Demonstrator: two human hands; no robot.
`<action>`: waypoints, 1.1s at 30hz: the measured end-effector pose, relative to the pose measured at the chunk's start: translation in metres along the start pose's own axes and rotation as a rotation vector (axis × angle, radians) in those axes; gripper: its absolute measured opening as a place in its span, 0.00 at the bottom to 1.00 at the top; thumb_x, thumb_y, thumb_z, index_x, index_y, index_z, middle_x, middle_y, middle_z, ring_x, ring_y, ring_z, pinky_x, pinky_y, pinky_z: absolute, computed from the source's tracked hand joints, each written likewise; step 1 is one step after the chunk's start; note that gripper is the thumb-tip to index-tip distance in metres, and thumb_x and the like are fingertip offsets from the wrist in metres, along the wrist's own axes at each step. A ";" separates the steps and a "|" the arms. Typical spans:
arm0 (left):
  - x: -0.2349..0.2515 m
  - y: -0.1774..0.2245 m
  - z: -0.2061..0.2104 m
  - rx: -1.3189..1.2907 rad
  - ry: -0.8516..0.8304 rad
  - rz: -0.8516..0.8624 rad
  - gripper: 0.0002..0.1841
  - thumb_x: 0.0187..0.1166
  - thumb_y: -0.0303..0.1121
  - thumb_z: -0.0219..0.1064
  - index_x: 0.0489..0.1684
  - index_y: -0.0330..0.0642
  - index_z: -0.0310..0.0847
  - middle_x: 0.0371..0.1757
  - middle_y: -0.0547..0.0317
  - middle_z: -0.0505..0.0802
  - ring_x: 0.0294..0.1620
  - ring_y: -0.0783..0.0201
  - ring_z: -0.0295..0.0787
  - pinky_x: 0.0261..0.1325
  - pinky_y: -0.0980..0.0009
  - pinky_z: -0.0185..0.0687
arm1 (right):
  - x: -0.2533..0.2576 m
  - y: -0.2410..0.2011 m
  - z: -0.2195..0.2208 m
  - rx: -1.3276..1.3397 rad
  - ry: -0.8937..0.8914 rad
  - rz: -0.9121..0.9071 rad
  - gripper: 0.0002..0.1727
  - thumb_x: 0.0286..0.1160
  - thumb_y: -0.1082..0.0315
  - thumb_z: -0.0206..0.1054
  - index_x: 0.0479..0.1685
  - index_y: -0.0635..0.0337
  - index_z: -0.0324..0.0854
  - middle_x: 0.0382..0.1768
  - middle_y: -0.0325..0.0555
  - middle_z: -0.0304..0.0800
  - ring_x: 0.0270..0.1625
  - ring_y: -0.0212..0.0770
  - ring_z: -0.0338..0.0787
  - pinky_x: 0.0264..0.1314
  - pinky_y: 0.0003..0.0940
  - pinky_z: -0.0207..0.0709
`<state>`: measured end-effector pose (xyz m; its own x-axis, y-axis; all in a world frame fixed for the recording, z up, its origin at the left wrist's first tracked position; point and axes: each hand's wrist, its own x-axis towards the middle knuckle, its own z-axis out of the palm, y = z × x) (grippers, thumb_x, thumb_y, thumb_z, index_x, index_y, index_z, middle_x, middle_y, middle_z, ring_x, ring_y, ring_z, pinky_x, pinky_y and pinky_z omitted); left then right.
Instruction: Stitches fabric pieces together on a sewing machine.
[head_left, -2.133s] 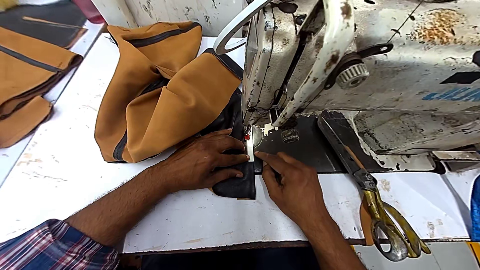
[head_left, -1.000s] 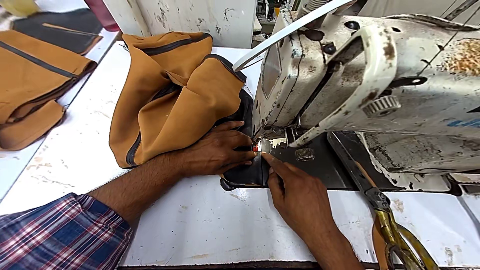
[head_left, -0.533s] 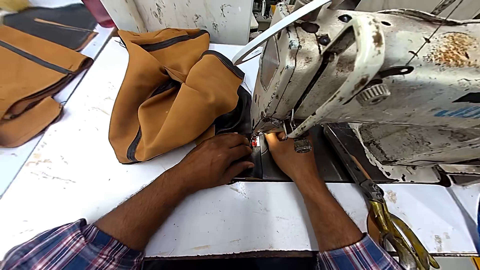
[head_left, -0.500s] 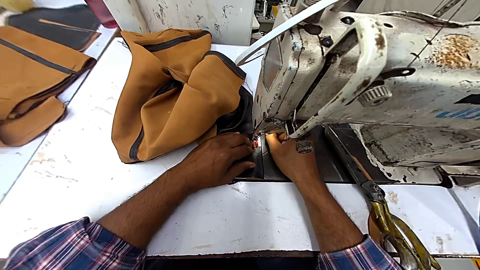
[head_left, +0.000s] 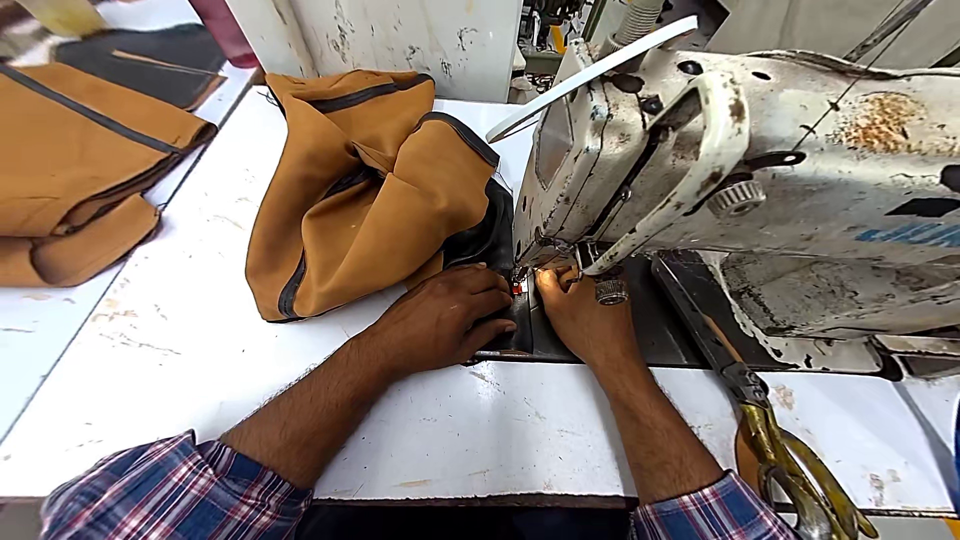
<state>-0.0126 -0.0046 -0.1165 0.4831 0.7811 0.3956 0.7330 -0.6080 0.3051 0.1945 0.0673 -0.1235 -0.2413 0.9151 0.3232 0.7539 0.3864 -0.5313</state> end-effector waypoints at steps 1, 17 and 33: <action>0.000 0.000 0.000 0.003 0.000 -0.001 0.19 0.88 0.47 0.60 0.55 0.44 0.92 0.62 0.58 0.93 0.74 0.60 0.84 0.85 0.61 0.71 | 0.000 0.000 0.000 -0.013 -0.003 0.007 0.16 0.75 0.54 0.65 0.28 0.55 0.83 0.26 0.44 0.83 0.34 0.44 0.87 0.37 0.49 0.77; -0.003 -0.003 0.000 -0.036 0.043 0.013 0.15 0.87 0.42 0.62 0.49 0.43 0.93 0.57 0.57 0.94 0.70 0.60 0.87 0.83 0.62 0.74 | 0.044 0.036 0.043 -0.040 -0.067 -0.216 0.20 0.68 0.60 0.73 0.48 0.70 0.89 0.49 0.67 0.92 0.60 0.63 0.90 0.64 0.63 0.76; -0.002 0.000 -0.004 -0.053 -0.012 -0.009 0.19 0.84 0.50 0.65 0.53 0.44 0.92 0.62 0.58 0.92 0.73 0.61 0.83 0.83 0.62 0.72 | -0.075 -0.015 -0.050 0.618 -0.358 0.304 0.12 0.78 0.62 0.73 0.57 0.49 0.86 0.29 0.40 0.94 0.24 0.42 0.92 0.23 0.34 0.90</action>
<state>-0.0157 -0.0073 -0.1136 0.4827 0.7880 0.3822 0.7110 -0.6074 0.3544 0.2318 -0.0133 -0.1003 -0.3403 0.9321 -0.1241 0.3664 0.0099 -0.9304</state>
